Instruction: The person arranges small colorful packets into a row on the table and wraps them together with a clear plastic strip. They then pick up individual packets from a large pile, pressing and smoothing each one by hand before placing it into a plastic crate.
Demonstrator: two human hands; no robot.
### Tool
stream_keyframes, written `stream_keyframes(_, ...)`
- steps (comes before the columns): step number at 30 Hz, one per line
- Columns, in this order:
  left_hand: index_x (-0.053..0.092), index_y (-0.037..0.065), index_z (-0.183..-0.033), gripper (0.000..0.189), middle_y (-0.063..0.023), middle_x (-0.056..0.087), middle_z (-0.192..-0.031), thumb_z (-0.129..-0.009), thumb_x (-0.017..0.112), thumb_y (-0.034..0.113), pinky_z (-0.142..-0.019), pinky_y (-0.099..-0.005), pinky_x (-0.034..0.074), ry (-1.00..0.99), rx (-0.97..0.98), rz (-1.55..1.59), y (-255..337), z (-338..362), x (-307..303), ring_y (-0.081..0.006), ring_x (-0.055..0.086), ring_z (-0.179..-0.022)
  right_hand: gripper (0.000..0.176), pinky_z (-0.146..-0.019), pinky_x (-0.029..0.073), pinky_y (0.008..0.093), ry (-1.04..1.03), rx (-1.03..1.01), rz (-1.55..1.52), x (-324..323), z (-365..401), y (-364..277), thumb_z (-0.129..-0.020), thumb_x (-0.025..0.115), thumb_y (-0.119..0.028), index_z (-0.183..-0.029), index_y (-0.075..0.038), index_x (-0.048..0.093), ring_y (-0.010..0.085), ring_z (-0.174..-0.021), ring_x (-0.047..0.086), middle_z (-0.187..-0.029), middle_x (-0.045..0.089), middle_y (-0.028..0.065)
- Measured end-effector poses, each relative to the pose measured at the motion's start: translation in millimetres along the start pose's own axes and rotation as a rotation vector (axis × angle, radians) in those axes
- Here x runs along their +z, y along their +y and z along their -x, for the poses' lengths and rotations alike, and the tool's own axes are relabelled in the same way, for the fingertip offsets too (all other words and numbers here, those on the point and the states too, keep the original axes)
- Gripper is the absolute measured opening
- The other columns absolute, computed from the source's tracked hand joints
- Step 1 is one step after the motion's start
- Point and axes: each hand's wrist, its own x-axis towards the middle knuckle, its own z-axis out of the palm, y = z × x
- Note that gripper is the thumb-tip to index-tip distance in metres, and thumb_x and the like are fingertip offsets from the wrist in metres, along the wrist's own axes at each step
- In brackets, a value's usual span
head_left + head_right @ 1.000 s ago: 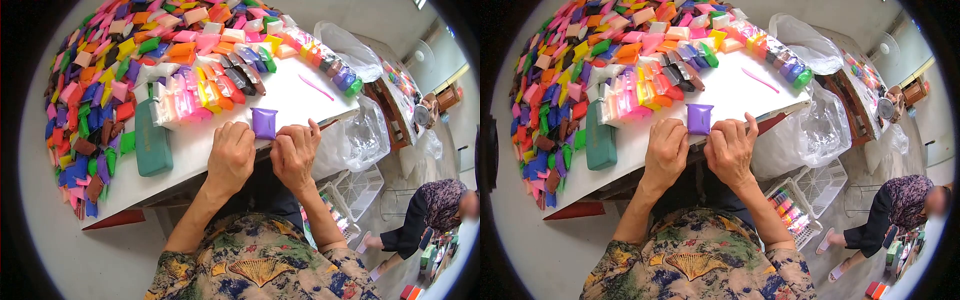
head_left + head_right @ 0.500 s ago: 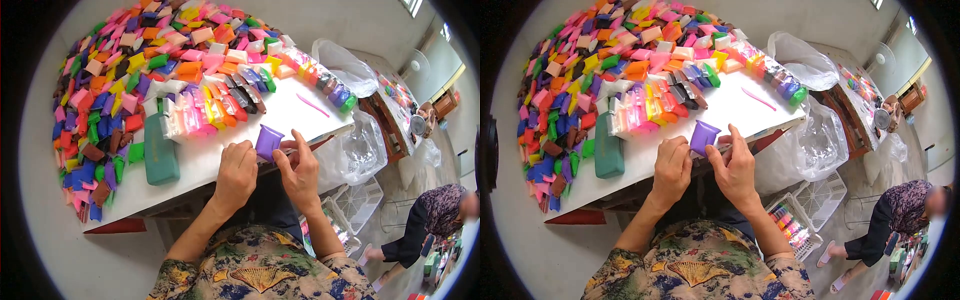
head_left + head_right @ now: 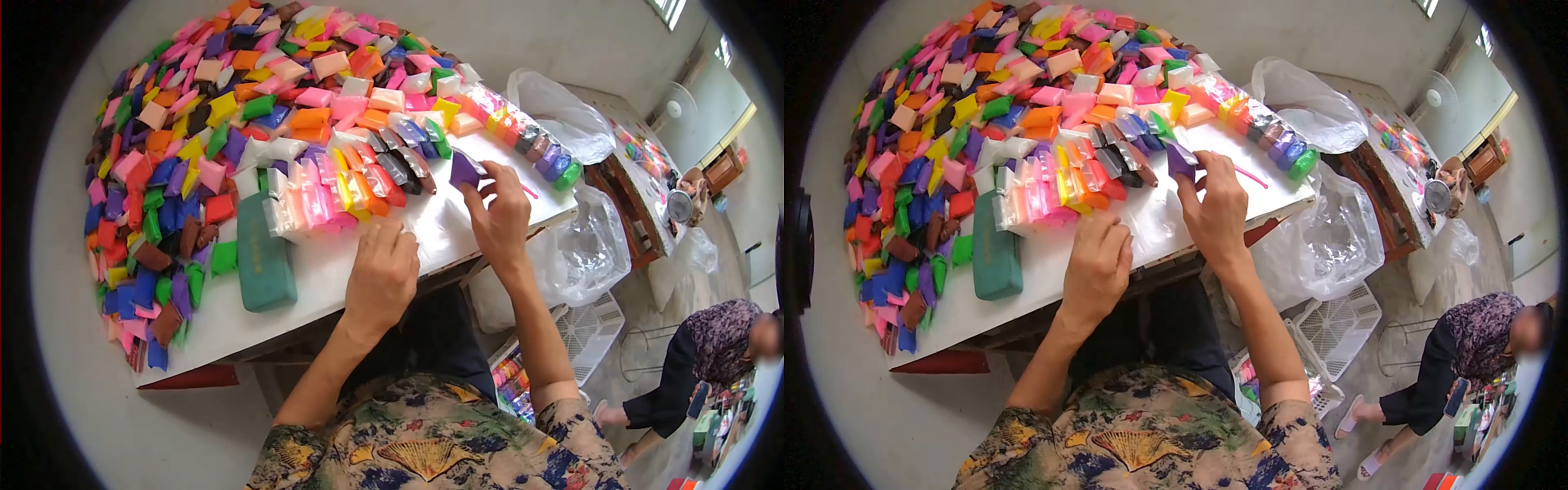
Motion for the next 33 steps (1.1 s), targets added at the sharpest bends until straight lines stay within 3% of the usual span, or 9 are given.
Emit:
stream_keyframes(2, 0.055, 0.0, -0.092, 0.015, -0.0176, 0.053, -0.102, -0.08, 0.064, 0.002, -0.088, -0.0435, 0.044, 0.002, -0.002, -0.028, 0, 0, 1, -0.0354, 0.053, -0.098, 0.033, -0.069, 0.052, 0.0425, -0.053, -0.026, 0.059, 15, -9, 6, -0.084, 0.068, -0.005, -0.114, 0.003, 0.056, 0.0345, -0.077, 0.066, -0.1, 0.06, 0.0209)
stream_keyframes(5, 0.057, -0.002, -0.092, 0.013, -0.0172, 0.054, -0.102, -0.082, 0.065, 0.001, -0.09, -0.045, 0.044, -0.019, -0.046, -0.017, 4, 0, 0, -0.0363, 0.054, -0.097, 0.032, -0.07, 0.053, 0.0405, -0.107, -0.089, 0.135, 30, -12, 6, -0.084, 0.068, -0.002, -0.114, 0.002, 0.059, 0.0304, -0.076, 0.066, -0.099, 0.061, 0.0184)
stream_keyframes(6, 0.059, -0.003, -0.093, 0.012, -0.0171, 0.055, -0.103, -0.084, 0.065, 0.0, -0.091, -0.0457, 0.044, -0.031, -0.066, -0.004, 5, 0, -1, -0.0369, 0.054, -0.097, 0.032, -0.073, 0.052, 0.0419, -0.155, -0.008, 0.063, 32, -10, 3, -0.084, 0.066, -0.001, -0.116, 0.002, 0.06, 0.0331, -0.08, 0.066, -0.099, 0.061, 0.019)
stream_keyframes(12, 0.054, 0.001, -0.088, 0.014, -0.0164, 0.053, -0.101, -0.079, 0.065, 0.003, -0.084, -0.0421, 0.046, -0.01, 0.014, -0.094, 1, -1, 1, -0.0328, 0.053, -0.094, 0.032, -0.074, 0.053, 0.042, -0.173, -0.09, 0.112, 31, -11, 10, -0.088, 0.064, -0.005, -0.119, 0.001, 0.062, 0.0361, -0.081, 0.065, -0.101, 0.062, 0.018)
stream_keyframes(21, 0.056, 0.0, -0.091, 0.014, -0.0158, 0.054, -0.102, -0.082, 0.066, 0.005, -0.085, -0.0412, 0.046, -0.021, 0.014, -0.081, 2, 0, -1, -0.0325, 0.054, -0.094, 0.031, -0.072, 0.054, 0.0427, -0.188, -0.105, 0.184, 33, -11, 6, -0.089, 0.065, -0.008, -0.119, 0.001, 0.062, 0.0359, -0.082, 0.066, -0.103, 0.063, 0.0175)
stream_keyframes(24, 0.059, 0.0, -0.097, 0.017, -0.016, 0.056, -0.106, -0.082, 0.066, 0.004, -0.086, -0.0413, 0.046, -0.042, 0.018, 0.137, 0, 3, -11, -0.0341, 0.055, -0.098, 0.033, -0.076, 0.053, 0.0455, -0.202, -0.032, 0.076, 25, -8, 7, -0.088, 0.064, -0.008, -0.118, 0.003, 0.06, 0.0384, -0.085, 0.065, -0.101, 0.061, 0.0205)
stream_keyframes(27, 0.06, 0.0, -0.103, 0.022, -0.0155, 0.059, -0.11, -0.082, 0.067, 0.002, -0.087, -0.0427, 0.046, -0.087, -0.014, 0.241, 12, 4, -55, -0.036, 0.057, -0.1, 0.033, -0.078, 0.052, 0.0455, -0.176, 0.025, 0.015, 18, -1, 19, -0.087, 0.065, -0.007, -0.118, 0.004, 0.06, 0.0393, -0.088, 0.064, -0.102, 0.061, 0.0214)
stream_keyframes(31, 0.065, -0.001, -0.102, 0.018, -0.0147, 0.066, -0.097, -0.084, 0.065, 0.0, -0.081, -0.0417, 0.05, -0.027, -0.11, 0.182, -4, -16, -124, -0.0335, 0.063, -0.087, 0.03, -0.069, 0.053, 0.0397, -0.159, 0.038, -0.014, 9, 6, 17, -0.087, 0.065, -0.002, -0.116, 0.004, 0.061, 0.0285, -0.074, 0.068, -0.1, 0.061, 0.0182)
stream_keyframes(33, 0.066, -0.002, -0.102, 0.014, -0.0105, 0.068, -0.089, -0.091, 0.06, 0.004, -0.073, -0.0342, 0.051, 0.083, -0.201, 0.044, -32, -42, -143, -0.0233, 0.065, -0.079, 0.029, -0.069, 0.053, 0.0389, -0.157, 0.04, -0.029, 9, 7, 15, -0.087, 0.065, -0.001, -0.115, 0.004, 0.061, 0.027, -0.074, 0.068, -0.099, 0.061, 0.0173)
